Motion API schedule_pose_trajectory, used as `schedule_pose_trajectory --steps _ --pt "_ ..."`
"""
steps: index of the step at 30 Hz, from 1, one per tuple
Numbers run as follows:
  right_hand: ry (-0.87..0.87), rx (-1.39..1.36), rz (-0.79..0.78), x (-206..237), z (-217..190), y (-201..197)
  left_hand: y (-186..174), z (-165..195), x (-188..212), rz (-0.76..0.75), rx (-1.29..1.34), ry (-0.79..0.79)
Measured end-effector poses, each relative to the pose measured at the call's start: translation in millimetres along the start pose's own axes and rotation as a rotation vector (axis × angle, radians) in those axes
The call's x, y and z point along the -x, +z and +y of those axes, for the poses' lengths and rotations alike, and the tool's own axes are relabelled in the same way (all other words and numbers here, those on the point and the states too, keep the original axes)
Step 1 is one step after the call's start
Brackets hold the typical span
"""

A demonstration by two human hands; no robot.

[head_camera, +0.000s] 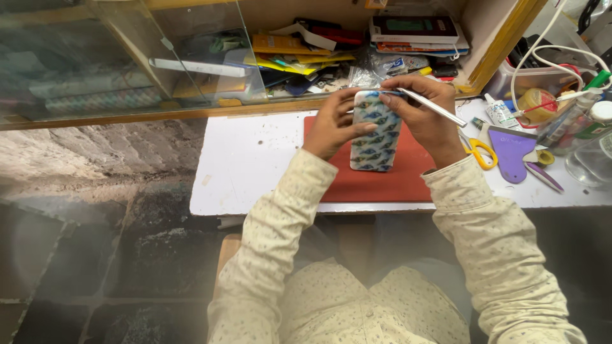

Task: The person applies a patterned phone case onto a smartphone using a metal stylus to press the edges and a purple squeegee to smooth the surface. The person repeatedly adjusts the case and uses the stylus to ensure the edges are properly aligned.

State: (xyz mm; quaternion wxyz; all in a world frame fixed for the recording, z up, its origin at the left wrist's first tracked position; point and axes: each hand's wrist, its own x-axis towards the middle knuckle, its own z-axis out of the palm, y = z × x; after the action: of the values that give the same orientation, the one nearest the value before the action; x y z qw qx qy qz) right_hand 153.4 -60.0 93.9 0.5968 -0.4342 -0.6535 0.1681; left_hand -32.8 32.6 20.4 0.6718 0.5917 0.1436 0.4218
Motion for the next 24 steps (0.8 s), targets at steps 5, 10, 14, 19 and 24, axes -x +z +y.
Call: schedule_pose_trajectory --steps 5,10,14,19,24 --pt "-0.038 -0.068 0.083 7.2 -0.8 3.0 11.3 0.1 -20.0 -0.067 -0.054 0.165" --pt "-0.096 -0.294 0.277 29.6 8.0 -6.1 13.9 -12.0 -23.7 0.057 -0.036 0.182" --pt "-0.031 -0.488 0.262 44.8 22.1 -3.2 16.7 -19.0 -26.1 0.096 0.0 0.217" --pt "0.094 -0.611 0.266 49.8 41.2 2.1 21.8 -27.2 -29.6 0.219 -0.14 0.311" --pt "0.089 -0.617 0.308 52.3 56.8 1.3 18.7 -29.0 -29.7 0.273 -0.098 0.254"
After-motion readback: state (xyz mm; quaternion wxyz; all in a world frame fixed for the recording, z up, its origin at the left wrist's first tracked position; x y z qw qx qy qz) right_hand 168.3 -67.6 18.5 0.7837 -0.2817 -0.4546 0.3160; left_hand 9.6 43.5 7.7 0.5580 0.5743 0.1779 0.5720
